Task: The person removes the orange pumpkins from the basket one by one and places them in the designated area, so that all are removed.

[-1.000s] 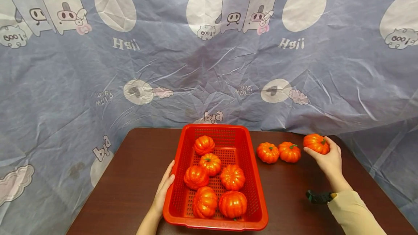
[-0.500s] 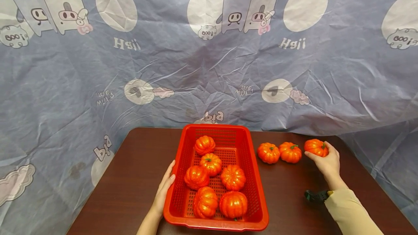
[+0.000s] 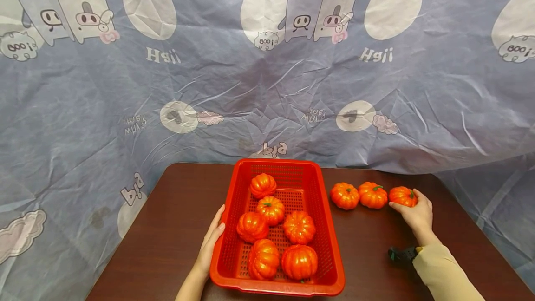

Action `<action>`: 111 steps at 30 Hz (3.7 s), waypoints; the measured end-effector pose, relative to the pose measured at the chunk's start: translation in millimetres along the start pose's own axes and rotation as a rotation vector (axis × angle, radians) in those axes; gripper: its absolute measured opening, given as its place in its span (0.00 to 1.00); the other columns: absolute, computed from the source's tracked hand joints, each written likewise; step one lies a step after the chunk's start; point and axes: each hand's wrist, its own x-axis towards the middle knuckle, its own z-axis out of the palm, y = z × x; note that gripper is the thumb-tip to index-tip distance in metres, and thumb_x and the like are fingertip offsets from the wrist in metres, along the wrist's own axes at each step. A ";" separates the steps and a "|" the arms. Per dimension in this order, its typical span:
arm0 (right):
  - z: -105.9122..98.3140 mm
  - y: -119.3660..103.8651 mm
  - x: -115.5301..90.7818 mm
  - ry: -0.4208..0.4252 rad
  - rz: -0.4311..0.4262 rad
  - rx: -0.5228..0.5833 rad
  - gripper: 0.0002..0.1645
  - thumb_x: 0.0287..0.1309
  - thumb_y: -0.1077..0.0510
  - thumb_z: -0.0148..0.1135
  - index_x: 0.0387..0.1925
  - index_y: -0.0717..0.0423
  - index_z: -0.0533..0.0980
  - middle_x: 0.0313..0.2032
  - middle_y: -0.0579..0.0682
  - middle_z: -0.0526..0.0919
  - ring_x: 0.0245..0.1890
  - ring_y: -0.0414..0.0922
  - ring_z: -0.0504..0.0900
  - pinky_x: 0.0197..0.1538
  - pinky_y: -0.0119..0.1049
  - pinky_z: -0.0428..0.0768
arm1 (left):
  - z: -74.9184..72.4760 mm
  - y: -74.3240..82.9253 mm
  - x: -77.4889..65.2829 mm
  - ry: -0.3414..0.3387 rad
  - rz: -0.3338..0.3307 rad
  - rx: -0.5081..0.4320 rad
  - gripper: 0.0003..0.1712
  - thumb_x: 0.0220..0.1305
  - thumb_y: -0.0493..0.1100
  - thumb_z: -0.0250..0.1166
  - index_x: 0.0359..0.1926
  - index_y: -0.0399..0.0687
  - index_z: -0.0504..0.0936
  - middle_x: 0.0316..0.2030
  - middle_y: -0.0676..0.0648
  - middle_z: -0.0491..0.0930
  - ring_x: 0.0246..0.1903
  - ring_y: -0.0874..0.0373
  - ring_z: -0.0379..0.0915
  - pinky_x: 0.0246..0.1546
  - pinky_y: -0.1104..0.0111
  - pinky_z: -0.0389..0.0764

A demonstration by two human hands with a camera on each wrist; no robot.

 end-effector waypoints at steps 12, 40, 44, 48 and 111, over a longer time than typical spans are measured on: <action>8.4 14.2 -0.5 -0.013 -0.023 -0.023 0.51 0.49 0.55 0.69 0.69 0.63 0.53 0.63 0.73 0.52 0.63 0.68 0.47 0.61 0.62 0.49 | -2.9 -8.1 2.1 0.020 -0.017 0.027 0.31 0.74 0.45 0.37 0.74 0.49 0.42 0.72 0.46 0.41 0.64 0.68 0.51 0.57 0.78 0.59; 19.2 17.0 0.0 0.138 0.154 0.173 0.63 0.44 0.55 0.73 0.71 0.66 0.41 0.66 0.70 0.49 0.65 0.65 0.50 0.68 0.50 0.48 | 0.5 -0.7 -0.5 -0.010 -0.005 -0.017 0.32 0.74 0.44 0.38 0.74 0.46 0.41 0.72 0.45 0.41 0.64 0.65 0.52 0.57 0.76 0.60; 18.6 16.3 -1.1 0.130 0.171 0.219 0.64 0.44 0.57 0.72 0.70 0.68 0.39 0.67 0.71 0.47 0.66 0.64 0.49 0.69 0.47 0.46 | -0.1 -2.6 0.1 0.002 -0.010 -0.007 0.31 0.74 0.44 0.38 0.74 0.48 0.42 0.72 0.45 0.42 0.63 0.66 0.53 0.57 0.76 0.60; 13.1 9.9 -2.9 0.092 0.194 0.237 0.64 0.44 0.62 0.70 0.70 0.69 0.35 0.67 0.72 0.44 0.66 0.65 0.48 0.69 0.48 0.45 | -1.2 -4.5 1.2 0.004 -0.010 -0.010 0.31 0.74 0.44 0.38 0.74 0.48 0.42 0.72 0.45 0.42 0.64 0.66 0.52 0.57 0.77 0.60; 63.2 -232.6 -83.9 -0.341 -0.211 0.679 0.49 0.57 0.62 0.63 0.71 0.56 0.44 0.68 0.56 0.55 0.66 0.50 0.60 0.63 0.44 0.63 | -3.3 -11.3 2.1 0.016 -0.019 0.033 0.31 0.74 0.46 0.37 0.74 0.50 0.42 0.72 0.46 0.41 0.65 0.65 0.50 0.58 0.77 0.59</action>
